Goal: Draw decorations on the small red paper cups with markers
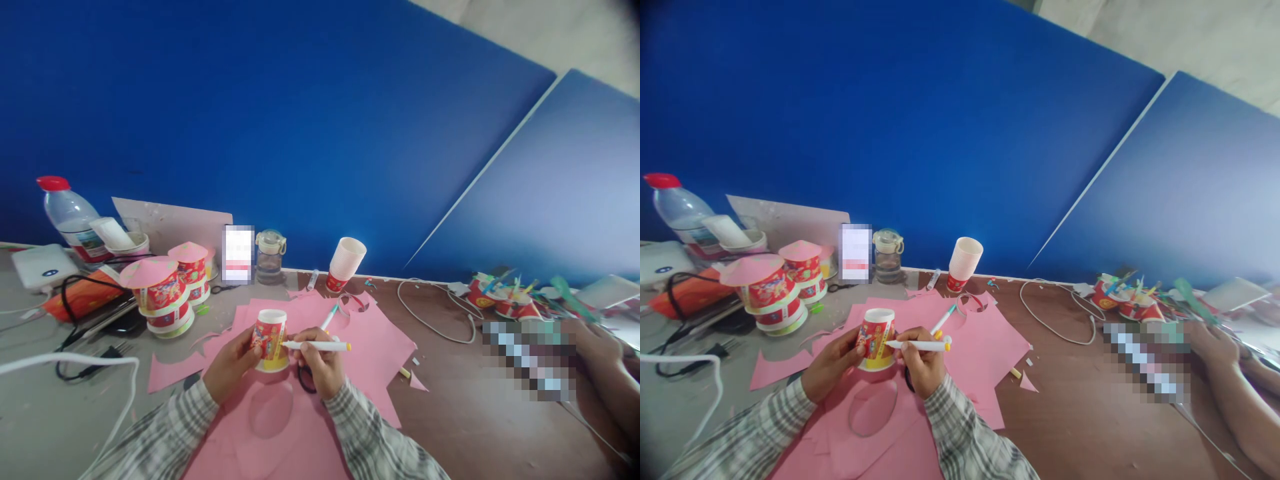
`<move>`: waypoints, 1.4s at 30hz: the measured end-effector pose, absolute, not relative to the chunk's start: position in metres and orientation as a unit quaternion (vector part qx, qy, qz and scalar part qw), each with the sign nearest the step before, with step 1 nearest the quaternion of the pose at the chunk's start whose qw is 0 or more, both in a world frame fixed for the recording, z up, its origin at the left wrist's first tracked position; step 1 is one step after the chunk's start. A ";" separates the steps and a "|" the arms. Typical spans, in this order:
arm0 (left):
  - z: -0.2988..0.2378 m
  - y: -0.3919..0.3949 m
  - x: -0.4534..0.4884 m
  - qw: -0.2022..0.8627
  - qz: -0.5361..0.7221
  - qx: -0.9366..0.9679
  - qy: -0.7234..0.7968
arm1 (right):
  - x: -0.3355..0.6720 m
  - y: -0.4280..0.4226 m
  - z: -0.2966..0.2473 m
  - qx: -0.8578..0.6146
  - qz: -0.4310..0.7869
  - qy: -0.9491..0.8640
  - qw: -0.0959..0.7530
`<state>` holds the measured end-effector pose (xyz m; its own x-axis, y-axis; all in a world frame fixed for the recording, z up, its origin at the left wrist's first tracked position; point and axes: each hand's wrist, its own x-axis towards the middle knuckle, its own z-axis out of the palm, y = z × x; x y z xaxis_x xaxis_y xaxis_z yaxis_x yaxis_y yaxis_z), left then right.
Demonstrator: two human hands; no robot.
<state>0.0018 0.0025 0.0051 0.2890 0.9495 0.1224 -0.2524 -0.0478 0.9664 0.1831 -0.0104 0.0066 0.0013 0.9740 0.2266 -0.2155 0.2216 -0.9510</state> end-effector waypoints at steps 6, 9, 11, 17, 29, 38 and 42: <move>0.007 0.003 0.003 0.604 0.498 0.530 0.327 | 0.181 -0.011 0.013 -0.371 0.488 -0.500 0.612; 0.010 0.002 0.004 0.604 0.499 0.525 0.334 | 0.181 -0.010 0.013 -0.368 0.483 -0.508 0.611; 0.012 0.001 0.005 0.602 0.502 0.519 0.341 | 0.181 -0.010 0.011 -0.367 0.479 -0.515 0.609; 0.011 0.000 0.005 0.606 0.498 0.516 0.345 | 0.179 -0.011 0.007 -0.359 0.467 -0.544 0.597; 0.005 0.001 0.006 0.586 0.516 0.501 0.373 | 0.174 -0.020 0.030 -0.360 0.247 -0.690 0.577; 0.006 0.000 0.007 0.571 0.515 0.504 0.394 | 0.173 -0.022 0.033 -0.363 0.225 -0.700 0.572; 0.001 0.001 0.006 0.571 0.515 0.505 0.392 | 0.174 -0.021 0.033 -0.357 0.214 -0.712 0.565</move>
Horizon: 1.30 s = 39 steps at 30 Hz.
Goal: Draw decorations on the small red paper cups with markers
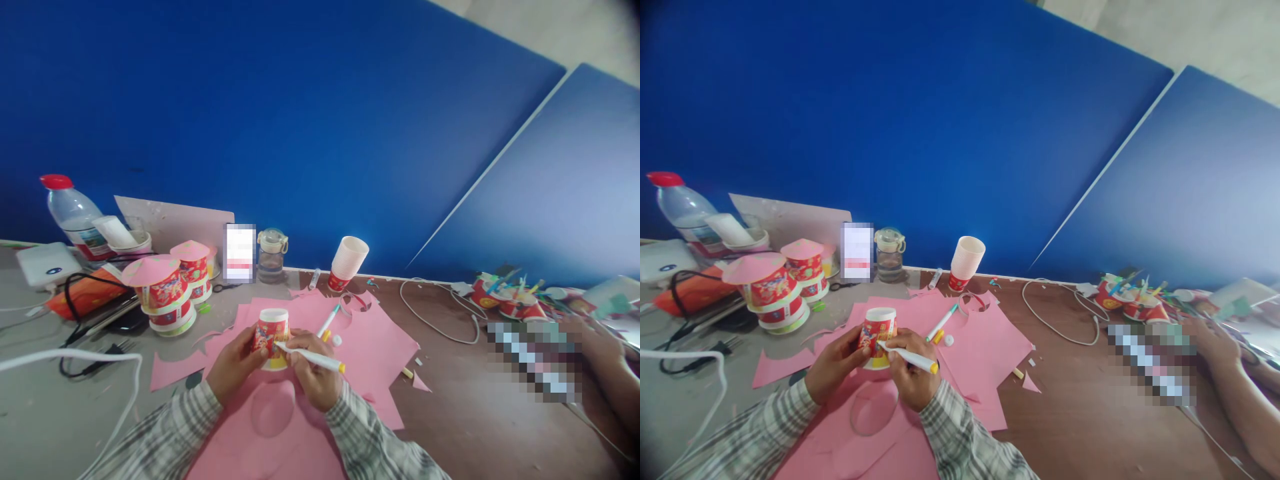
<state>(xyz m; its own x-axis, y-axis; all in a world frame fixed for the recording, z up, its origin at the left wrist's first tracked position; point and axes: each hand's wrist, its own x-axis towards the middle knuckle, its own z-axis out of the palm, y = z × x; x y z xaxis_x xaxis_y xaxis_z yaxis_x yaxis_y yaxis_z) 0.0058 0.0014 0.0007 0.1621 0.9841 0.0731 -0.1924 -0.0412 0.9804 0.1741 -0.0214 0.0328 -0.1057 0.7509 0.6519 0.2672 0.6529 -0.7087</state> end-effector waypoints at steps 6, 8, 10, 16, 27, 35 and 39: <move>-0.003 0.002 0.005 0.566 0.516 0.508 0.393 | 0.174 -0.022 0.033 -0.364 0.207 -0.704 0.574; -0.003 0.002 0.005 0.562 0.518 0.508 0.398 | 0.173 -0.022 0.033 -0.367 0.209 -0.703 0.572; -0.003 0.002 0.006 0.560 0.519 0.507 0.400 | 0.174 -0.022 0.034 -0.363 0.210 -0.706 0.571; 0.000 0.001 0.007 0.565 0.523 0.502 0.395 | 0.175 -0.022 0.034 -0.362 0.219 -0.701 0.574; -0.003 0.002 0.005 0.549 0.514 0.523 0.401 | 0.175 -0.022 0.028 -0.364 0.236 -0.696 0.573; 0.000 0.000 0.007 0.553 0.518 0.517 0.399 | 0.176 -0.021 0.023 -0.383 0.268 -0.676 0.570; 0.001 0.001 0.007 0.557 0.515 0.514 0.400 | 0.178 -0.020 0.020 -0.388 0.278 -0.663 0.577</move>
